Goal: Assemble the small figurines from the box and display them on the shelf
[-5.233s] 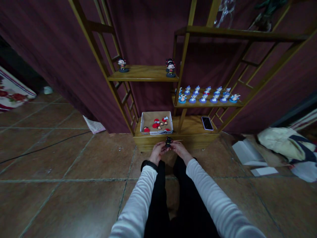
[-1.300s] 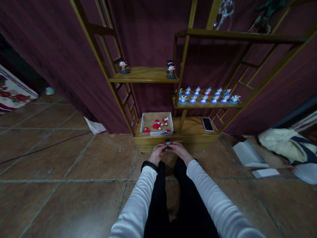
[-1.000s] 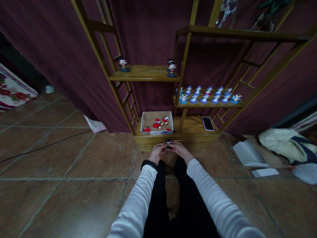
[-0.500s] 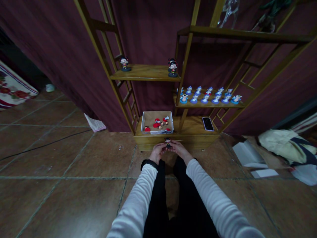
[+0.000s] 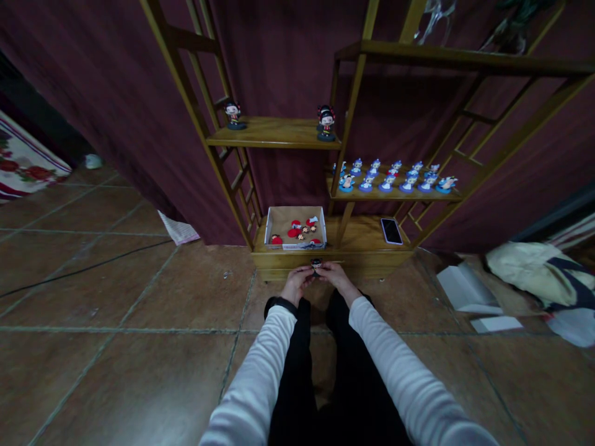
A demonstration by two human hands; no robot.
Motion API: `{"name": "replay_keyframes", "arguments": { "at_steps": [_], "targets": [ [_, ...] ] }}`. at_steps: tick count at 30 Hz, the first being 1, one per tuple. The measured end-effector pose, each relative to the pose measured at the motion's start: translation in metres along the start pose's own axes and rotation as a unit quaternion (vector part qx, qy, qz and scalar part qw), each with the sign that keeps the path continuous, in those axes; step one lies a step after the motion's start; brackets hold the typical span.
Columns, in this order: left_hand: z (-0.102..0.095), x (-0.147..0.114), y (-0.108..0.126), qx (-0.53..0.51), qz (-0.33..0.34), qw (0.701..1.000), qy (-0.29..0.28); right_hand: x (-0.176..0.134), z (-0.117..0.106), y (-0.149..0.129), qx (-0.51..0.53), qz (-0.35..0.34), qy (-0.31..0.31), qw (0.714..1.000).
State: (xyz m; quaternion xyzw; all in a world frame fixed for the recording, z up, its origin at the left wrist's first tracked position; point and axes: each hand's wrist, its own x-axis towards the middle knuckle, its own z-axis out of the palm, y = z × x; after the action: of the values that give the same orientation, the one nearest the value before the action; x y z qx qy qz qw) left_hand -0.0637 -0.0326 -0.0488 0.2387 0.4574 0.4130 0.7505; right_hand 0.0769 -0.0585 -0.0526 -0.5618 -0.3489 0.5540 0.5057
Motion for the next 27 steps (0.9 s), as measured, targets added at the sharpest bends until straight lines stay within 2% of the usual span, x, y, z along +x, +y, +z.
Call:
{"name": "replay_keyframes", "arguments": {
  "at_steps": [4, 17, 27],
  "targets": [
    [0.0, 0.001, -0.002, -0.01, 0.001, 1.0, -0.008, 0.005, -0.002, 0.003, 0.006, -0.002, 0.001, 1.0],
    [0.002, 0.006, -0.007, -0.03, 0.019, 0.999, 0.026, 0.009, 0.003, 0.008, 0.022, -0.017, 0.025, 0.999],
    [0.001, 0.004, 0.0, -0.02, 0.014, 0.999, 0.022, -0.004, 0.006, -0.003, 0.106, -0.014, -0.032, 0.994]
  ]
}}
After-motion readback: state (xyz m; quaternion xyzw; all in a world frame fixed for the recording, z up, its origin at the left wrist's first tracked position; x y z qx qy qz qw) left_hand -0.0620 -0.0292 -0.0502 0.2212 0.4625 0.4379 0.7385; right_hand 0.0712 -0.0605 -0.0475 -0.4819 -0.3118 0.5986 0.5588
